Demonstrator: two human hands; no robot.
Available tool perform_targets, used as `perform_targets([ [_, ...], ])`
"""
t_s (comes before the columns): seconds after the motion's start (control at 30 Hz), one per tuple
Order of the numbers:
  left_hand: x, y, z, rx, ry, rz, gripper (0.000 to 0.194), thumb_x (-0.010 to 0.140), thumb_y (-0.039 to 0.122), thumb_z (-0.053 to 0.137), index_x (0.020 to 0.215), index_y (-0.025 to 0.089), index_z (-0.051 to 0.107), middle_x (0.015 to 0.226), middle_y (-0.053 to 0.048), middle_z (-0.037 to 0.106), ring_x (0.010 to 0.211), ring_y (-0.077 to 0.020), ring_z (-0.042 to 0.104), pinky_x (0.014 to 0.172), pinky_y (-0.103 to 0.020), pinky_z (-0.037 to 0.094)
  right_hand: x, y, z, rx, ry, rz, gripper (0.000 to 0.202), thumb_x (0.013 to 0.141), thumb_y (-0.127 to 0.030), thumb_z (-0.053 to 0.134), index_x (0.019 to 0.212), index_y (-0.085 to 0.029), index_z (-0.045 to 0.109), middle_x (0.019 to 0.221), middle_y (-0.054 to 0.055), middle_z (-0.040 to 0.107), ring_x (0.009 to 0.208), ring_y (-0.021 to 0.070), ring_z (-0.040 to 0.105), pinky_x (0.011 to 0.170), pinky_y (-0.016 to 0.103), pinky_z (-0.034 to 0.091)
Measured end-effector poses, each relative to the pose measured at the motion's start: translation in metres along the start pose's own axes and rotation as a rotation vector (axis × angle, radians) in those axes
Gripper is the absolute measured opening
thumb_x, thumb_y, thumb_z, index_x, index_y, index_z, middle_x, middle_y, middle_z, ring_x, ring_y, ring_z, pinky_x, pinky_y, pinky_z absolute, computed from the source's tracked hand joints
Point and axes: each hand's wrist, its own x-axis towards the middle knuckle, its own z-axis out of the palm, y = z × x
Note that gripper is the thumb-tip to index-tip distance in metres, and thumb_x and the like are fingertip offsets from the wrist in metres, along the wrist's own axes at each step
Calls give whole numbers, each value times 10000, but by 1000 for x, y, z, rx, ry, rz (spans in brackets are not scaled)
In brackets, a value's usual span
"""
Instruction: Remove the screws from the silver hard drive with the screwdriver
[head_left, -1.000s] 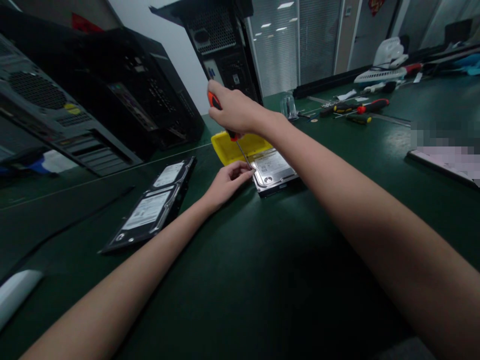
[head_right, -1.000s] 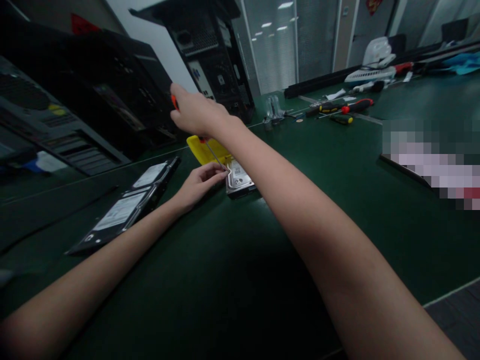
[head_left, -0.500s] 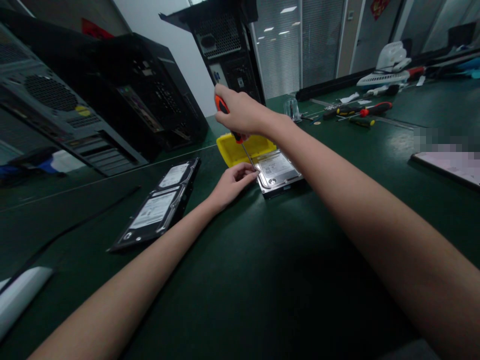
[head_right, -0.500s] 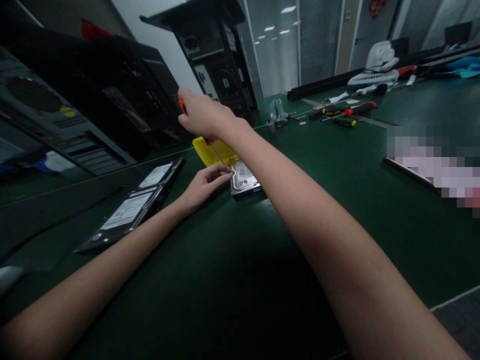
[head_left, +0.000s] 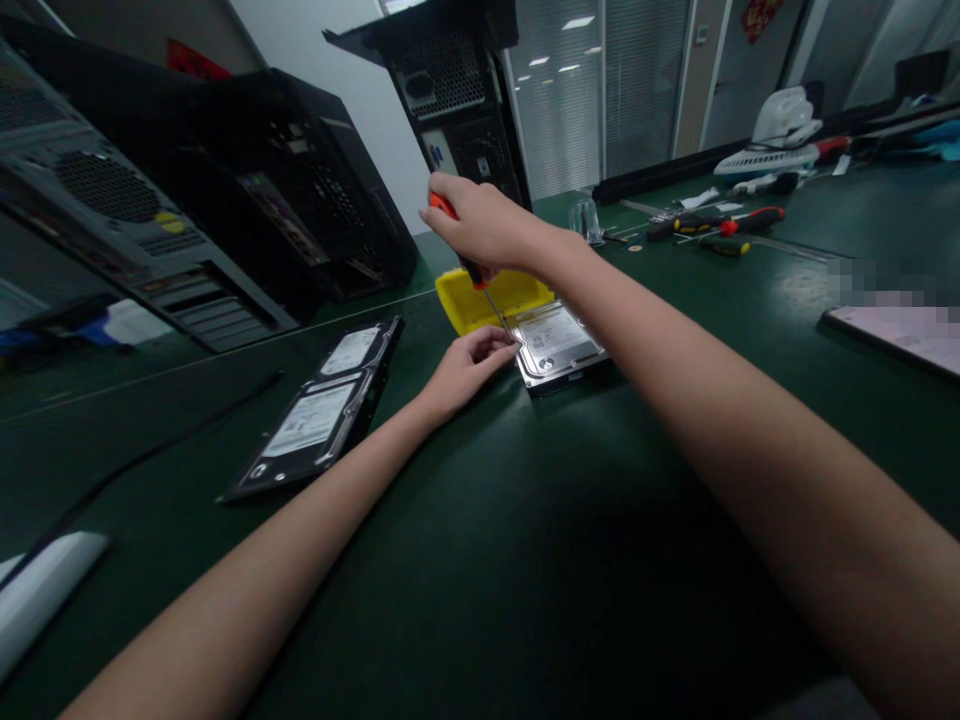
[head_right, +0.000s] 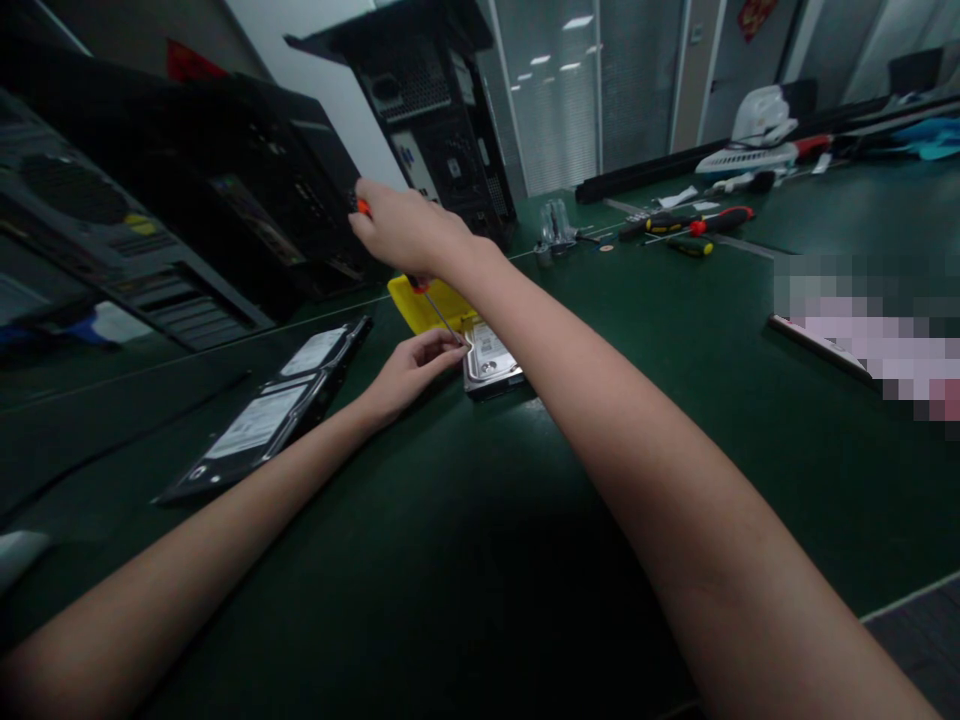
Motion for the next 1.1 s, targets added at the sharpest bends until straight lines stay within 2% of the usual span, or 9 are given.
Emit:
perform_targets([
  [0.13, 0, -1, 0, -10, -2, 6, 309, 821, 394, 583, 974, 127, 609, 930, -64, 640, 842, -170, 580, 793, -321, 454, 1, -1, 1, 24, 23, -43, 313, 874, -409, 303, 984, -207, 515, 1080, 158, 640, 1007, 323, 598, 804, 424, 442],
  [0.23, 0, 0, 0, -3, 0, 9, 309, 823, 394, 577, 973, 125, 610, 933, -66, 640, 843, -169, 580, 795, -320, 453, 3, -1, 0, 4, 7, -43, 288, 872, -405, 325, 979, -225, 523, 1084, 130, 642, 1016, 294, 595, 817, 395, 444],
  [0.4, -1, 0, -1, 21, -3, 9, 325, 823, 408, 569, 978, 126, 611, 937, -70, 642, 842, -174, 582, 781, -317, 456, 2, -2, -2, 17, 9, -28, 299, 879, -405, 318, 968, -221, 536, 1028, 117, 652, 961, 271, 611, 788, 371, 453],
  [0.57, 0, -1, -1, 24, -7, 14, 323, 829, 398, 567, 993, 122, 607, 940, -69, 641, 837, -170, 581, 783, -319, 453, 0, -3, -3, 40, -2, -27, 327, 884, -391, 308, 987, -199, 552, 1051, 135, 641, 930, 266, 618, 790, 387, 462],
  [0.77, 0, -1, 0, 10, 3, 3, 305, 825, 391, 570, 972, 126, 608, 924, -66, 639, 835, -169, 583, 785, -319, 456, 1, -2, -1, 16, 0, 4, 312, 891, -342, 318, 1026, -208, 565, 1038, 114, 644, 879, 239, 625, 719, 338, 471],
  [0.9, 0, -1, 0, -6, -2, 3, 303, 822, 384, 571, 978, 126, 605, 931, -68, 641, 841, -170, 587, 794, -324, 461, 0, -3, -2, 51, 1, -3, 361, 877, -363, 308, 1046, -183, 572, 1049, 135, 633, 832, 234, 627, 711, 349, 464],
  [1.1, 0, -3, 0, -25, -2, 0, 283, 823, 372, 580, 969, 131, 605, 920, -60, 640, 837, -165, 588, 786, -317, 463, 1, 0, 0, 21, 15, -16, 401, 870, -410, 293, 1059, -198, 576, 1096, 140, 633, 987, 271, 599, 801, 394, 433],
])
